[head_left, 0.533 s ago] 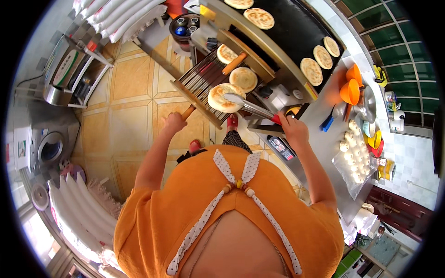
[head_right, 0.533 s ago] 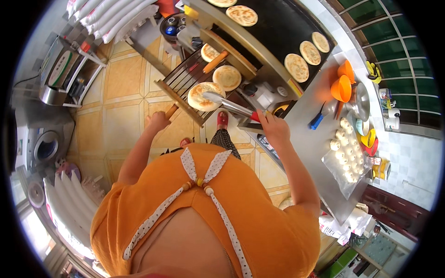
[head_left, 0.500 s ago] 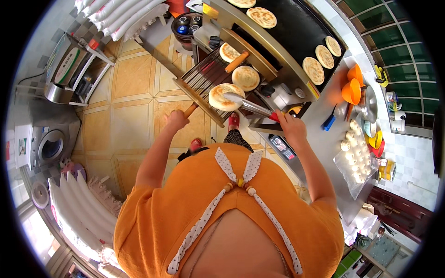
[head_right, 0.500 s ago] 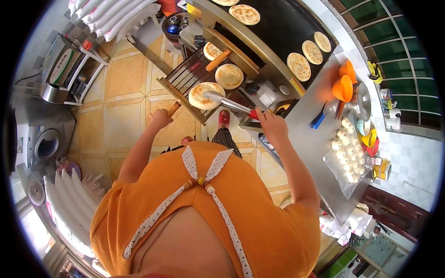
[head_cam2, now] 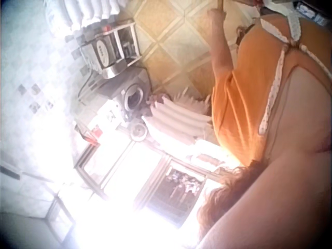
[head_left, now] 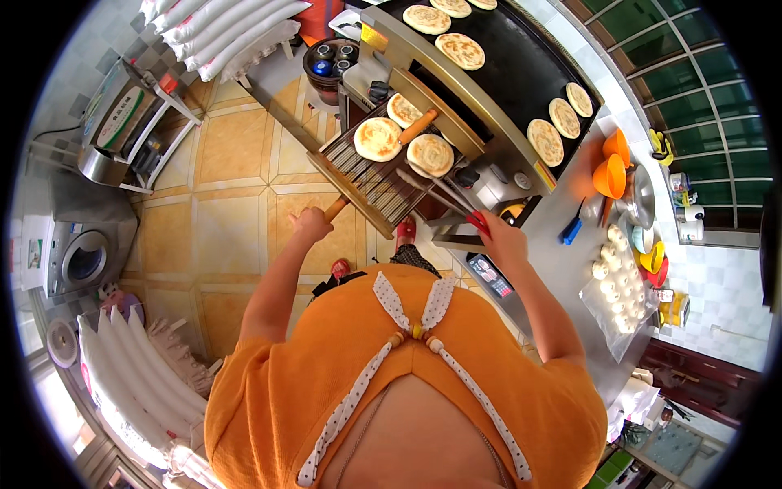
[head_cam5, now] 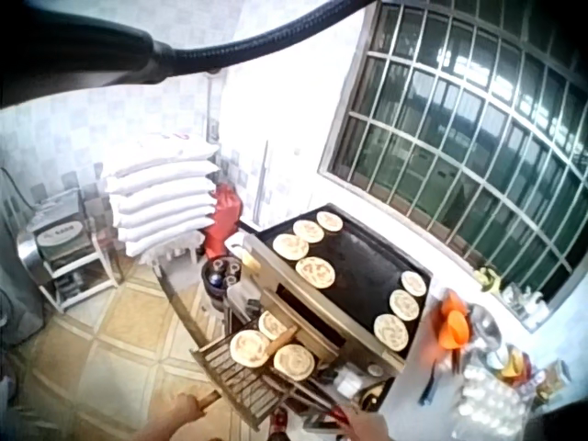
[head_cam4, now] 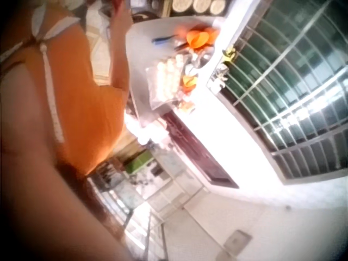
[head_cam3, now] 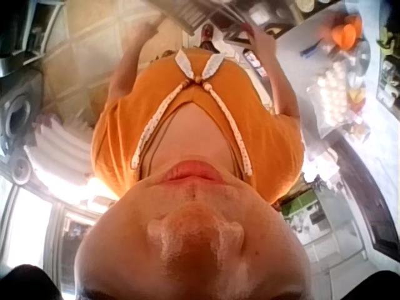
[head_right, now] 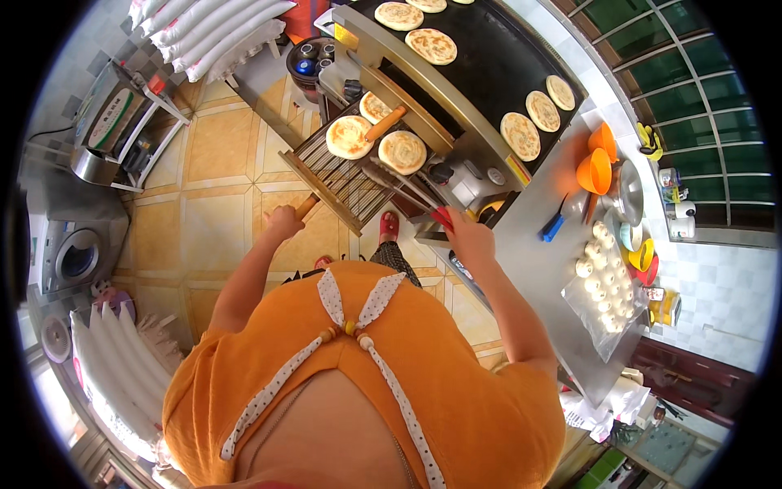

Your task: The person prepares small dough balls by flattening them with a rolling pin and sprinkling toppings. They then place the dough onto a flat-top griddle to cook, using tongs to flip and remove the cooked bread onto a wire rack.

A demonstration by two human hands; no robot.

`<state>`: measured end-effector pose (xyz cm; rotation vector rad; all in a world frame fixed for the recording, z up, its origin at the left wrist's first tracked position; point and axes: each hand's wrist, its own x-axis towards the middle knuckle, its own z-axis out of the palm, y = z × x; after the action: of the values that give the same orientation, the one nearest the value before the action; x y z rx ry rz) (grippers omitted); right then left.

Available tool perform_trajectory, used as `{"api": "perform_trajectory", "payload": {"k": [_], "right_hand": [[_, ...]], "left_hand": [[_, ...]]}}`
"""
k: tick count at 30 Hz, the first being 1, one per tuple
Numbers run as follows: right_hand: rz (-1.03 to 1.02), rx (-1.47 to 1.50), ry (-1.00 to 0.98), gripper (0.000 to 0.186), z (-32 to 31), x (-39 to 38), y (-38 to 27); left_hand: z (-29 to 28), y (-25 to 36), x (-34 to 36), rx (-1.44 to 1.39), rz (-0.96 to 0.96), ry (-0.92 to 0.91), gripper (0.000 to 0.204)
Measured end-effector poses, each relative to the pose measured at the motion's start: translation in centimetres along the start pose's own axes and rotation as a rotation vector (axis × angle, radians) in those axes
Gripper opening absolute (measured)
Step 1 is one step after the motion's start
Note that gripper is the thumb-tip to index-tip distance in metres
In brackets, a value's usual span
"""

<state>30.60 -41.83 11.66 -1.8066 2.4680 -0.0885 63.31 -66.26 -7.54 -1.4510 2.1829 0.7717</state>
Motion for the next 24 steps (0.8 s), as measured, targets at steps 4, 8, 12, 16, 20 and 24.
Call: {"api": "perform_trajectory", "payload": {"k": [4,8,12,16,20,24], "right_hand": [[0.376,0.935,-0.154,0.032,-5.0,2.3,4.6],[0.651,1.627,-0.408,0.033,-8.4,8.6,13.3],[0.708,1.806,-0.612,0.034,-6.9,14.1,16.1],[0.587,1.968,-0.753,0.034,-3.7,21.2,15.8],[0.479,1.891,-0.679,0.032,-4.5,25.1,14.6],[0.293,1.397,-0.434,0.029,-8.3,21.2,12.7]], "left_hand": [[0.9,-0.9,0.8,-0.058,-0.012,-0.021,0.036],[-0.2,-0.3,-0.2,-0.007,0.016,0.009,0.039],[-1.3,0.6,-1.4,0.018,-0.005,-0.001,0.037],[-1.7,0.8,-1.7,0.016,-0.032,0.017,0.035],[-1.8,1.1,-2.0,0.011,-0.031,0.021,0.034],[-1.7,0.7,-1.6,0.035,-0.038,-0.028,0.036]]}}
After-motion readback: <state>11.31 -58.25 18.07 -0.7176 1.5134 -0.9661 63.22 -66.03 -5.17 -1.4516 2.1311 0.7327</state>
